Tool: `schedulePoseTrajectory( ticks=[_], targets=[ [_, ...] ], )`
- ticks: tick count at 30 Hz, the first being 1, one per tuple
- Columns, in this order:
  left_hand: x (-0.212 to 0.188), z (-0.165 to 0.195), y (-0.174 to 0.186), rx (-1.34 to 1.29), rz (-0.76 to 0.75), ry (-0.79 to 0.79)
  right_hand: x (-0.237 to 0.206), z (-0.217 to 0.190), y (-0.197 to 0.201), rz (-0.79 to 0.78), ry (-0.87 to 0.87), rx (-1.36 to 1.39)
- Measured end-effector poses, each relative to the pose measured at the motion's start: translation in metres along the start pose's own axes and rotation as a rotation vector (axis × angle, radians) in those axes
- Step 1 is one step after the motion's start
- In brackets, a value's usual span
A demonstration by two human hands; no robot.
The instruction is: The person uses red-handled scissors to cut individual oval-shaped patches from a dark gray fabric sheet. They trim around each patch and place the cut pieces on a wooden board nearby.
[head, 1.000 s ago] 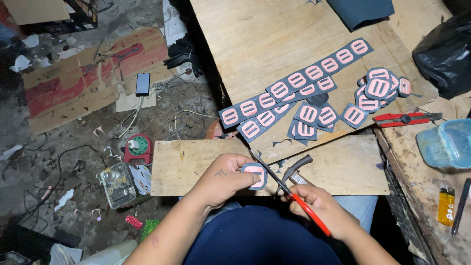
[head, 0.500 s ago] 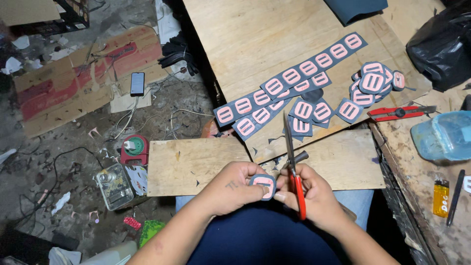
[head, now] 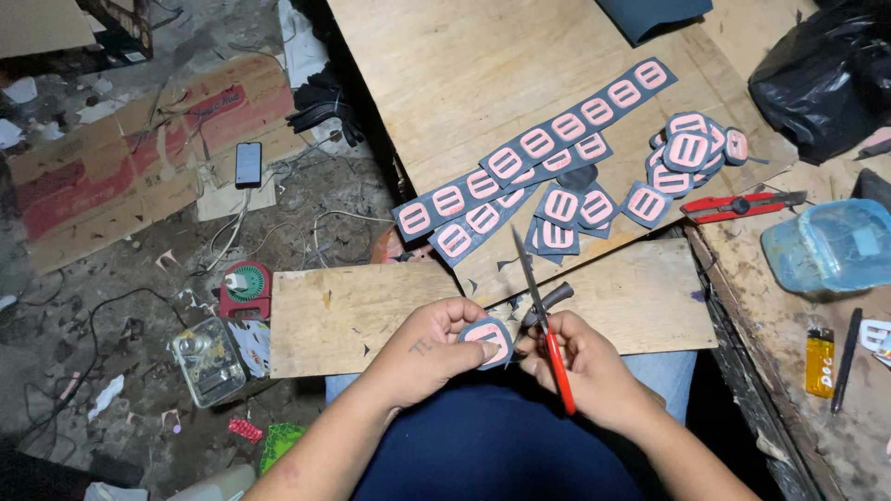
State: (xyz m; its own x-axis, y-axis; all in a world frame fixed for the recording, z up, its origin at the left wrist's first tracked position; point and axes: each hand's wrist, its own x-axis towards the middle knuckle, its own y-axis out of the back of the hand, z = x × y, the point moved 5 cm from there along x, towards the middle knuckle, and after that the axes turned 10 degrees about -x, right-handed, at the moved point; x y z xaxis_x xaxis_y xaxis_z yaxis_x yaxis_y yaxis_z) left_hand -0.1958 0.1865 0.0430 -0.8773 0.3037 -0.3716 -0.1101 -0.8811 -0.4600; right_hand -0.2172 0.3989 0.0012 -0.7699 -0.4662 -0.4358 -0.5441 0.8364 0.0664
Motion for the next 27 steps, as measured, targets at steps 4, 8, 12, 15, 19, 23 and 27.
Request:
schedulePoseTrajectory(
  ticks=[4, 8, 12, 15, 19, 23, 27],
  targets=[
    [0.003, -0.007, -0.01, -0.067, -0.025, 0.03, -0.006, -0.013, -0.009, 0.016, 0.056, 0.11],
    [0.008, -0.013, -0.022, -0.08, -0.051, 0.05, -0.009, -0.031, -0.005, 0.134, 0.175, 0.089],
    [0.006, -0.008, -0.021, -0.069, -0.034, 0.029, 0.004, -0.04, 0.027, 0.332, 0.208, 0.091],
    [0.003, -0.007, -0.016, -0.055, 0.026, 0.04, 0.024, -0.054, 0.09, 0.58, 0.253, 0.05],
    [0.001, -0.011, -0.013, -0.072, 0.069, 0.072, 0.038, -0.079, 0.17, 0.86, 0.352, 0.069],
    [0.002, -0.012, -0.008, -0.11, 0.11, 0.053, 0.033, -0.08, 0.181, 0.883, 0.241, -0.067],
    [0.008, -0.009, -0.007, -0.119, 0.149, 0.005, 0.018, -0.062, 0.108, 0.443, 0.13, 0.045]
  ],
)
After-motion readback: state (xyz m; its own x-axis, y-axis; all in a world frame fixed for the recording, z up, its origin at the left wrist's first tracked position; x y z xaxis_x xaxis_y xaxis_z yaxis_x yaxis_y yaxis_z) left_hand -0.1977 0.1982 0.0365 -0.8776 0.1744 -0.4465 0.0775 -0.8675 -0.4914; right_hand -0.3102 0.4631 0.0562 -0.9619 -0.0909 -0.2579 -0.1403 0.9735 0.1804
